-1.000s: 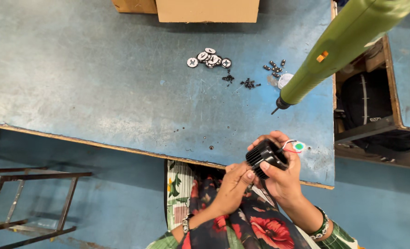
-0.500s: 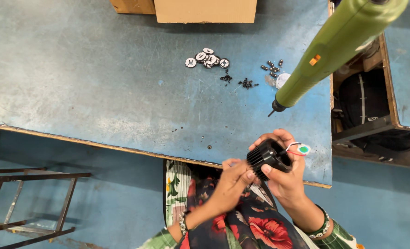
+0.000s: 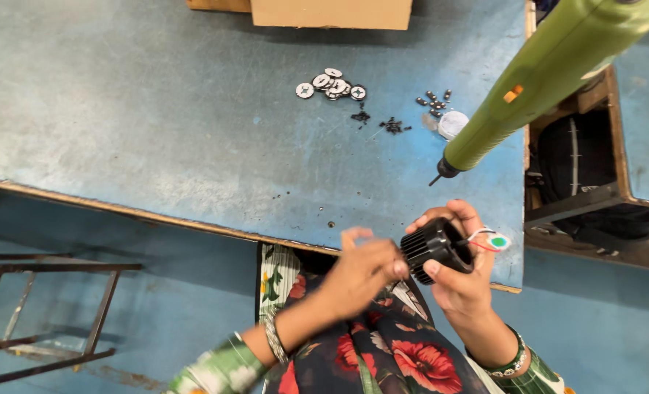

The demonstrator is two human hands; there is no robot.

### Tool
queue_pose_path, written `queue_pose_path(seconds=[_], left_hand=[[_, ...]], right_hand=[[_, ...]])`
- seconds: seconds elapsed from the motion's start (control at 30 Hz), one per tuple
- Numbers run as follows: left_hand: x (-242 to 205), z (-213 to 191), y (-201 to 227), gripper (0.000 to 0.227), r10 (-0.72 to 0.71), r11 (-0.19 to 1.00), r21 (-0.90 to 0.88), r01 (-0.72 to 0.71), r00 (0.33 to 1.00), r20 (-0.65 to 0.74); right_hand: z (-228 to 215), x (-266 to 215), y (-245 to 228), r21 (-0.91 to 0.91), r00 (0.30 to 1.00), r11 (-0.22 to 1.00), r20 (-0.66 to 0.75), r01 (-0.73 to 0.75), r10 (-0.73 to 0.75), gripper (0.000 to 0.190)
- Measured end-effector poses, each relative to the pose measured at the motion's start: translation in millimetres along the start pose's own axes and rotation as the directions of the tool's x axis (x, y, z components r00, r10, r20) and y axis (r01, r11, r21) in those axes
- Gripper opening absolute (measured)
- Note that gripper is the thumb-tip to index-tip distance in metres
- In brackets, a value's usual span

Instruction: The person holds a black cylindrical component with wires and repeatedly picks up small black screws from a blue workbench, inserting them into the component. Washers and screws are scattered on the table, and a green soldering iron stand is visible nearby.

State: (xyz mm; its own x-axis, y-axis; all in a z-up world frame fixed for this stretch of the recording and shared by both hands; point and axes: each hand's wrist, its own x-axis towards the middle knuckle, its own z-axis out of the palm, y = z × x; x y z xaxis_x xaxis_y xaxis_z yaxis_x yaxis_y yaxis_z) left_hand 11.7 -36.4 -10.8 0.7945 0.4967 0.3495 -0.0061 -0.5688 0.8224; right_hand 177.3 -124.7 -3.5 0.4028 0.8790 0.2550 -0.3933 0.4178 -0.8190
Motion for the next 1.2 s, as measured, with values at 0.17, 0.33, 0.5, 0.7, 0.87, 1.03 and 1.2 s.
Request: queue_pose_path(seconds=[0.17,0.33,0.5,0.7,0.87,1.03,1.2], left_hand=[[-20.5,51.0,16.8,0.028,-0.322,0.803,-0.548,0.235,0.944,-0.067],[-3.8,23.4,11.8,0.032,-0.098,0.990,-0.114,0.081,0.984,-0.151],[15.7,-14.6,1.4,0.028,0.076,0.991,0.117,-0.069,0.996,-0.050],[4.9,16.7,13.8,0.026,-0.031,0.999,0.029,0.034,0.996,-0.081],[-7.5,37.3,22.4,0.027,-0.145,0.975,-0.192,0.114,0.977,-0.158],[6.1,-6.7,6.1,0.025,0.000,0.993,0.122,0.008,0.998,-0.064],[11.7,-14.8,9.1,0.027,0.013,0.991,0.133,-0.014,1.000,0.006]], right_hand=[[3.1,-1.5,2.1,0.082,0.999,0.996,-0.033,-0.038,0.041,0.078],[-2.4,1.2,0.7,0.060,0.998,0.998,-0.058,-0.007,0.010,0.077],[-8.0,2.1,-2.5,0.000,0.999,0.999,-0.036,0.037,-0.037,0.079],[-10.6,-2.4,-1.7,0.102,0.996,0.995,-0.087,0.015,-0.006,0.078],[-7.9,-3.6,1.5,0.174,0.994,0.984,-0.103,-0.023,0.041,0.077],[-7.5,-1.6,-1.8,0.147,0.990,0.986,-0.109,-0.076,0.093,0.077],[-7.6,-3.1,-4.7,0.117,0.992,0.992,-0.111,-0.046,0.059,0.077]])
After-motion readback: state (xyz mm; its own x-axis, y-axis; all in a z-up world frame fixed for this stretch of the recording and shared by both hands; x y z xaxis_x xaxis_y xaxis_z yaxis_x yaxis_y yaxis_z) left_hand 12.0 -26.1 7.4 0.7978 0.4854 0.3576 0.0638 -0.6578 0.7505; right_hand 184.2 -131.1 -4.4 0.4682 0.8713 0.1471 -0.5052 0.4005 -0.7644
